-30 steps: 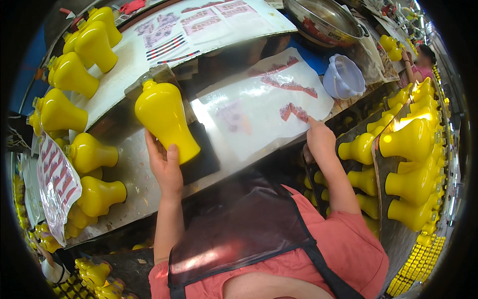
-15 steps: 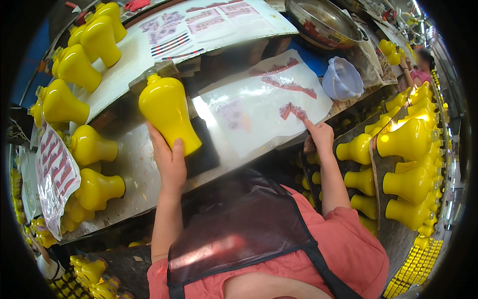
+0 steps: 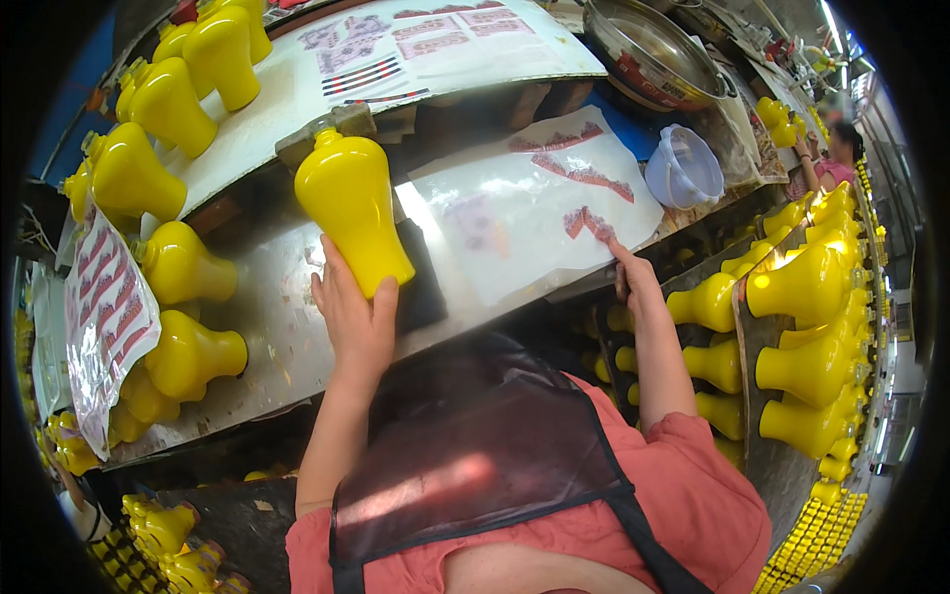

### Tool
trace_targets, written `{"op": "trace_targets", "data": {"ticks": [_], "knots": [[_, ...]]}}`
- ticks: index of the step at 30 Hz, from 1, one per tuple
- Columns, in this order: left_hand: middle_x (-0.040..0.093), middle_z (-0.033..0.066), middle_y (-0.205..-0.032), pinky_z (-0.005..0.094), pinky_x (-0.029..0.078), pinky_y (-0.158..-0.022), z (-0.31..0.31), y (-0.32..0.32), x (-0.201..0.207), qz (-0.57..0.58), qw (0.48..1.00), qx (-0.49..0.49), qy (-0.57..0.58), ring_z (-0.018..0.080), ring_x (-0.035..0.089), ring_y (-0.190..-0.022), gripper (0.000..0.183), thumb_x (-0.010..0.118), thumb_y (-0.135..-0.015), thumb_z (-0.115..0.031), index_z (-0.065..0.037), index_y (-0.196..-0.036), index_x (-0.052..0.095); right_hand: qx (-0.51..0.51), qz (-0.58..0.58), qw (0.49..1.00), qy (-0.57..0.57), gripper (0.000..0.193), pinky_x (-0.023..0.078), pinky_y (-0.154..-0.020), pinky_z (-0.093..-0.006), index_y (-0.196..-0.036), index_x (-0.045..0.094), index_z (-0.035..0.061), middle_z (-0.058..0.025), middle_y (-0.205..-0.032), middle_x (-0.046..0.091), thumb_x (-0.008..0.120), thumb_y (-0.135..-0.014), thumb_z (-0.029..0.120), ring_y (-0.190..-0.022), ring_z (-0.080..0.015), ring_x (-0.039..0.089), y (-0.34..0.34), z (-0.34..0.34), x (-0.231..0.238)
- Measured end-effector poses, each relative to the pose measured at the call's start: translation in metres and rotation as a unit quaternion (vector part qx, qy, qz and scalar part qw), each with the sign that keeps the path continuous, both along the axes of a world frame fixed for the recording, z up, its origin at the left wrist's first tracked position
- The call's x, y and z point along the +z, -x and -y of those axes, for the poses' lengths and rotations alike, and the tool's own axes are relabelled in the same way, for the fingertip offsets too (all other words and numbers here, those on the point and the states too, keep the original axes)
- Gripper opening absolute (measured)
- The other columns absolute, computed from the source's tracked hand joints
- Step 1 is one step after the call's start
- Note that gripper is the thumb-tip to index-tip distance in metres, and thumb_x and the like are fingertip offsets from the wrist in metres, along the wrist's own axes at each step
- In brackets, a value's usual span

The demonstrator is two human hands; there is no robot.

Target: The person applies stickers to yellow ceramic vases. They pick up a vase, peel a sticker from a sheet, and carefully place it on the vase's neck and body, smoothing it down with their fingers. The process is repeated for multiple vases.

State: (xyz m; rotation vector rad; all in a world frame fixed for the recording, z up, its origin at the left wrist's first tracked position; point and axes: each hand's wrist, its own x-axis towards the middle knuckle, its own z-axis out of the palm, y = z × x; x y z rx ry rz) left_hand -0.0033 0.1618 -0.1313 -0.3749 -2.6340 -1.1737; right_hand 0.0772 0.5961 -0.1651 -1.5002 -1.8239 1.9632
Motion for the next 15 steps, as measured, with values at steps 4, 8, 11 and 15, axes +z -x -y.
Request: {"op": "trace_targets", "data": {"ticks": [4, 8, 11, 15], "knots": [[0.04, 0.0273, -0.155, 0.0609, 0.008, -0.124, 0.006, 0.001, -0.003, 0.015, 1.0, -0.012, 0.002, 0.0428, 0.037, -0.146, 0.088, 0.057, -0.097, -0.036, 0.007, -0.161, 0.014, 0.031, -0.016, 0.999, 0.035, 0.043, 0.03, -0.04, -0.0327, -0.07, 0.057, 0.0088, -0.002, -0.052, 0.048, 0.078, -0.092, 0.038, -0.039, -0.017, 0.042, -0.01, -0.002, 0.008], [0.039, 0.0272, -0.157, 0.0608, 0.008, -0.124, 0.005, -0.001, -0.005, 0.01, 1.0, -0.001, -0.009, 0.0424, 0.034, -0.148, 0.088, 0.057, -0.098, -0.039, 0.006, -0.162, 0.016, 0.029, -0.015, 0.999, 0.009, 0.045, 0.032, -0.039, -0.0327, -0.07, 0.057, 0.0068, -0.0019, -0.052, 0.048, 0.075, -0.095, 0.04, -0.039, -0.0164, 0.043, -0.012, 0.001, 0.018], [0.038, 0.0263, -0.158, 0.0605, 0.008, -0.124, 0.002, -0.004, -0.005, -0.012, 1.0, 0.007, 0.016, 0.0417, 0.034, -0.149, 0.088, 0.057, -0.098, -0.041, 0.003, -0.163, 0.017, 0.008, 0.002, 1.0, -0.002, 0.046, 0.034, -0.04, -0.0334, -0.069, 0.058, 0.0063, -0.0018, -0.053, 0.049, 0.076, -0.094, 0.041, -0.04, -0.016, 0.045, -0.004, 0.006, 0.017], [0.04, 0.0252, -0.157, 0.0596, 0.01, -0.124, 0.0, -0.004, -0.004, -0.01, 1.0, 0.008, 0.013, 0.041, 0.037, -0.147, 0.09, 0.059, -0.098, -0.043, 0.002, -0.163, 0.017, 0.003, -0.017, 0.999, -0.035, 0.047, 0.033, -0.041, -0.032, -0.065, 0.057, 0.0079, -0.0018, -0.054, 0.05, 0.08, -0.092, 0.04, -0.041, -0.0143, 0.046, 0.005, 0.009, 0.004]]}}
